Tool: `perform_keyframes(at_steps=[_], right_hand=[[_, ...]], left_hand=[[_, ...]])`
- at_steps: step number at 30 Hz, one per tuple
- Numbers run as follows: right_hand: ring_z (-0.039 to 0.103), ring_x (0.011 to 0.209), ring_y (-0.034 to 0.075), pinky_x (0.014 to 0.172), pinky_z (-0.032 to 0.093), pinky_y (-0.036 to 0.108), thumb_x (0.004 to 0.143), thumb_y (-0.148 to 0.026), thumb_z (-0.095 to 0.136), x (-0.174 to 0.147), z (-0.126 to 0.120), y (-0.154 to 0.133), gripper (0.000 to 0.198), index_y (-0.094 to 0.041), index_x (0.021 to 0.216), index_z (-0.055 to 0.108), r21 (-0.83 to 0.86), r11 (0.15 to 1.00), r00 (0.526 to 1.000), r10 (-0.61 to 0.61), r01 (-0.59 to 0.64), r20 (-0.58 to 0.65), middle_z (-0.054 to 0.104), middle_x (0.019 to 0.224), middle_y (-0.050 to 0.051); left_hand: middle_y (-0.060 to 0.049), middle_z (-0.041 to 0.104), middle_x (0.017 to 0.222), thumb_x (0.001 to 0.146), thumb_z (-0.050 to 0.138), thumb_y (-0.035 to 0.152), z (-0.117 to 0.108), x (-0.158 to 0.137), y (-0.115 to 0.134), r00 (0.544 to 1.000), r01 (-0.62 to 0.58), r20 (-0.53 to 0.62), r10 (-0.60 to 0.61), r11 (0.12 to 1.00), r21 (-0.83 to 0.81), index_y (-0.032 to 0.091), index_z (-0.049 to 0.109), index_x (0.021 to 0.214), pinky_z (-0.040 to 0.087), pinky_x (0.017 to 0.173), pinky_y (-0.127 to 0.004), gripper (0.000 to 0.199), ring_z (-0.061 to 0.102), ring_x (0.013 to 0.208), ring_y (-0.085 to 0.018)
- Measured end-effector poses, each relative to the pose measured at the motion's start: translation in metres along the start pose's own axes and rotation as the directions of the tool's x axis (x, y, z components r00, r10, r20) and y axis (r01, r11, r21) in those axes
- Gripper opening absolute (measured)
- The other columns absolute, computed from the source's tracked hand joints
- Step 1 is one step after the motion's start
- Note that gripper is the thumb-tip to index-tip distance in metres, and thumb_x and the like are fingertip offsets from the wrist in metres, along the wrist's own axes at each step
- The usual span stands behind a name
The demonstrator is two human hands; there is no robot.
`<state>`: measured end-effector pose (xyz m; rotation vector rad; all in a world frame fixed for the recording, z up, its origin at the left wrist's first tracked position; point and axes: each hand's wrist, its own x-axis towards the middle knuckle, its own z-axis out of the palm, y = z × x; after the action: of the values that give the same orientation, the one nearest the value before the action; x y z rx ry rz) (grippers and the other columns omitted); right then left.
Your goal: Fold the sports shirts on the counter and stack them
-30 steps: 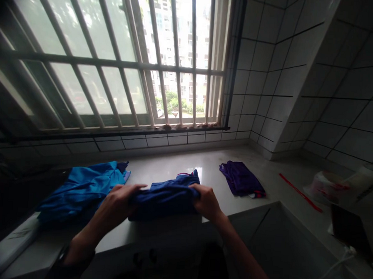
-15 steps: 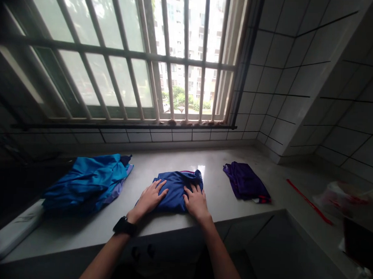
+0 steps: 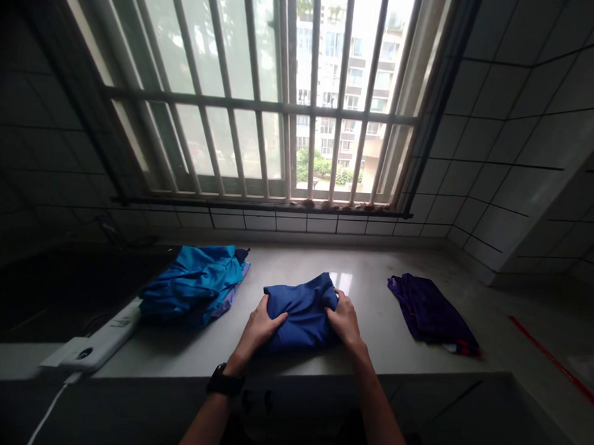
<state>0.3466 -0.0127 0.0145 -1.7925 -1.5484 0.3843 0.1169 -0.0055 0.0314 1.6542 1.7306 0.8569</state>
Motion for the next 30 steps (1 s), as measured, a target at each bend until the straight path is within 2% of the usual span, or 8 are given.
perform_keyframes(at_steps=[4, 8, 11, 13, 19, 23, 26, 30], right_hand=[[0.071, 0.108, 0.024, 0.099, 0.054, 0.036, 0.079, -0.014, 0.064, 0.032, -0.001, -0.063, 0.049, -0.023, 0.127, 0.067, 0.223, 0.948, 0.974, -0.221, 0.225, -0.043, 0.076, 0.117, 0.007], [0.070, 0.104, 0.024, 0.097, 0.056, 0.040, 0.081, -0.013, 0.066, 0.081, 0.001, -0.172, 0.051, -0.023, 0.131, 0.066, 0.294, 0.837, 0.887, -0.436, 0.462, -0.153, 0.075, 0.115, 0.008], [0.065, 0.119, 0.027, 0.107, 0.051, 0.043, 0.087, -0.011, 0.061, 0.095, 0.016, -0.244, 0.051, -0.018, 0.138, 0.062, 0.184, 0.805, 0.820, -0.519, 0.564, -0.240, 0.069, 0.129, 0.013], [0.061, 0.127, 0.028, 0.113, 0.047, 0.044, 0.091, -0.012, 0.059, 0.082, 0.036, -0.269, 0.050, -0.017, 0.140, 0.061, 0.127, 0.789, 0.796, -0.576, 0.601, -0.184, 0.065, 0.136, 0.015], [0.054, 0.141, 0.030, 0.117, 0.043, 0.052, 0.097, -0.023, 0.062, 0.007, 0.119, -0.250, 0.041, -0.025, 0.138, 0.064, 0.091, 0.784, 0.708, -0.598, 0.615, 0.375, 0.059, 0.151, 0.011], [0.045, 0.149, 0.032, 0.123, 0.030, 0.064, 0.094, -0.015, 0.063, -0.030, 0.126, -0.226, 0.044, -0.026, 0.137, 0.063, 0.140, 0.789, 0.730, -0.608, 0.598, 0.312, 0.056, 0.155, 0.012], [0.064, 0.122, 0.027, 0.109, 0.048, 0.051, 0.096, -0.016, 0.058, -0.082, 0.104, -0.204, 0.028, -0.024, 0.121, 0.068, 0.356, 0.726, 0.749, -0.655, 0.588, 0.099, 0.069, 0.126, 0.011], [0.069, 0.105, 0.023, 0.088, 0.060, 0.037, 0.100, -0.042, 0.064, -0.167, 0.079, -0.173, 0.019, -0.033, 0.115, 0.071, 0.609, 0.466, 0.388, -0.882, 0.642, 0.267, 0.068, 0.118, 0.006]], left_hand=[[-0.018, 0.069, 0.139, 0.082, 0.076, 0.037, -0.048, -0.013, -0.011, 0.928, -0.142, -0.356, 0.110, 0.988, -0.065, 0.017, 0.057, 0.137, 0.051, 0.112, -0.044, 0.062, 0.063, 0.133, -0.035], [-0.018, 0.069, 0.136, 0.085, 0.071, 0.044, -0.120, -0.001, 0.004, 0.716, -0.218, -0.680, 0.157, 0.976, -0.004, 0.016, 0.055, 0.138, 0.049, 0.114, -0.047, 0.062, 0.063, 0.132, -0.036], [-0.020, 0.067, 0.137, 0.089, 0.066, 0.043, -0.163, 0.020, 0.009, 0.599, -0.131, -0.794, 0.105, 0.991, 0.032, 0.013, 0.048, 0.143, 0.049, 0.113, -0.047, 0.064, 0.063, 0.131, -0.035], [-0.023, 0.069, 0.133, 0.091, 0.063, 0.040, -0.176, 0.034, 0.000, 0.607, 0.006, -0.794, -0.002, 1.000, 0.002, 0.010, 0.045, 0.143, 0.053, 0.107, -0.050, 0.063, 0.066, 0.126, -0.037], [-0.033, 0.071, 0.111, 0.090, 0.065, 0.039, -0.168, 0.044, -0.051, 0.779, 0.431, -0.522, -0.347, 0.901, 0.045, 0.000, 0.056, 0.123, 0.056, 0.089, -0.051, 0.052, 0.071, 0.110, -0.045], [-0.037, 0.058, 0.132, 0.080, 0.073, 0.041, -0.168, 0.036, -0.051, 0.704, 0.395, -0.697, -0.141, 0.892, 0.218, 0.002, 0.055, 0.126, 0.052, 0.096, -0.058, 0.063, 0.057, 0.127, -0.050], [-0.033, 0.050, 0.143, 0.082, 0.066, 0.035, -0.173, 0.040, -0.034, 0.610, 0.238, -0.782, 0.127, 0.912, 0.334, 0.004, 0.051, 0.133, 0.047, 0.105, -0.057, 0.062, 0.049, 0.136, -0.046], [-0.027, 0.057, 0.139, 0.088, 0.054, 0.033, -0.164, 0.068, -0.015, 0.742, 0.126, -0.644, 0.188, 0.904, 0.409, 0.008, 0.054, 0.135, 0.047, 0.106, -0.052, 0.053, 0.054, 0.132, -0.041]])
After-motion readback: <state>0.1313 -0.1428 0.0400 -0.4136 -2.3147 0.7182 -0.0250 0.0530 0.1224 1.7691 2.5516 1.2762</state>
